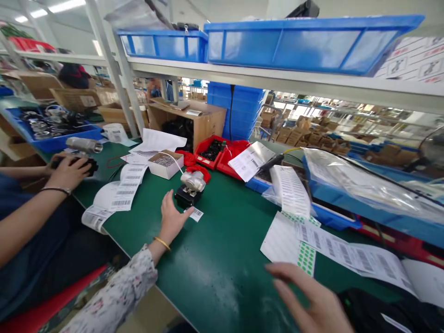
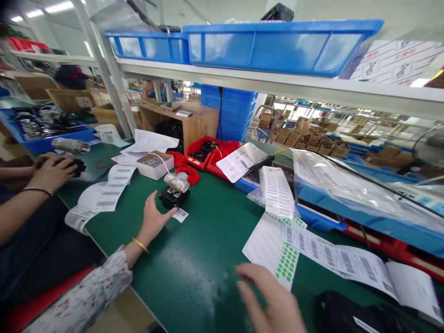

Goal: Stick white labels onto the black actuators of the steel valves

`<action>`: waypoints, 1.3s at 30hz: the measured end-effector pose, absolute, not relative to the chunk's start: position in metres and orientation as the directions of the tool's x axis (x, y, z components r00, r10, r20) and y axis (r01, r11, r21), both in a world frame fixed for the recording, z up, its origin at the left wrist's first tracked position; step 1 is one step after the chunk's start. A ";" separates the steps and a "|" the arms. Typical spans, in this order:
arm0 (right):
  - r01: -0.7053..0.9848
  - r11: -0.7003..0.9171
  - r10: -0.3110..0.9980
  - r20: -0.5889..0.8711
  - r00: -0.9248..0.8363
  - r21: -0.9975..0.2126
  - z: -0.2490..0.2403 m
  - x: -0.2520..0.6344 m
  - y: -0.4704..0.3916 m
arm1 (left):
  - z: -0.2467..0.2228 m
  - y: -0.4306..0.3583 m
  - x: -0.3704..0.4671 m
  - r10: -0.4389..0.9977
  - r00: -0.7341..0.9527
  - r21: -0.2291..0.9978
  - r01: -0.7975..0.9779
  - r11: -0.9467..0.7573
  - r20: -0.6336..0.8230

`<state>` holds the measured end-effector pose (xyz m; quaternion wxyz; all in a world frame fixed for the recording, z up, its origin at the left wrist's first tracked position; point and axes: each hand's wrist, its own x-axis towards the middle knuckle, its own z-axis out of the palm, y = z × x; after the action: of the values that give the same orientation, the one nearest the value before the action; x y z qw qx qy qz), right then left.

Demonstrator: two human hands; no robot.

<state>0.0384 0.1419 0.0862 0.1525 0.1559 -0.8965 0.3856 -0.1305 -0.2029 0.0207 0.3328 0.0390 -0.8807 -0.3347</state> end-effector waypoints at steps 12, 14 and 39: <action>-0.569 0.701 -0.520 0.238 -0.821 -0.431 0.022 -0.081 -0.058 | 0.039 -0.198 -0.158 -0.226 -0.813 0.561 0.144 0.815 0.537; -0.570 0.699 -0.518 0.243 -0.820 -0.432 0.018 -0.076 -0.050 | 0.041 -0.197 -0.155 -0.221 -0.820 0.559 0.139 0.818 0.528; -0.292 0.684 -0.023 0.381 -0.924 -0.669 -0.019 0.012 0.118 | 0.011 -0.079 0.017 0.092 -0.906 0.472 0.299 0.829 0.414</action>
<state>0.0121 0.1180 -0.0190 0.1737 0.0875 -0.9009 0.3880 0.0170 -0.0786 0.0113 0.1902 -0.1044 -0.9372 -0.2731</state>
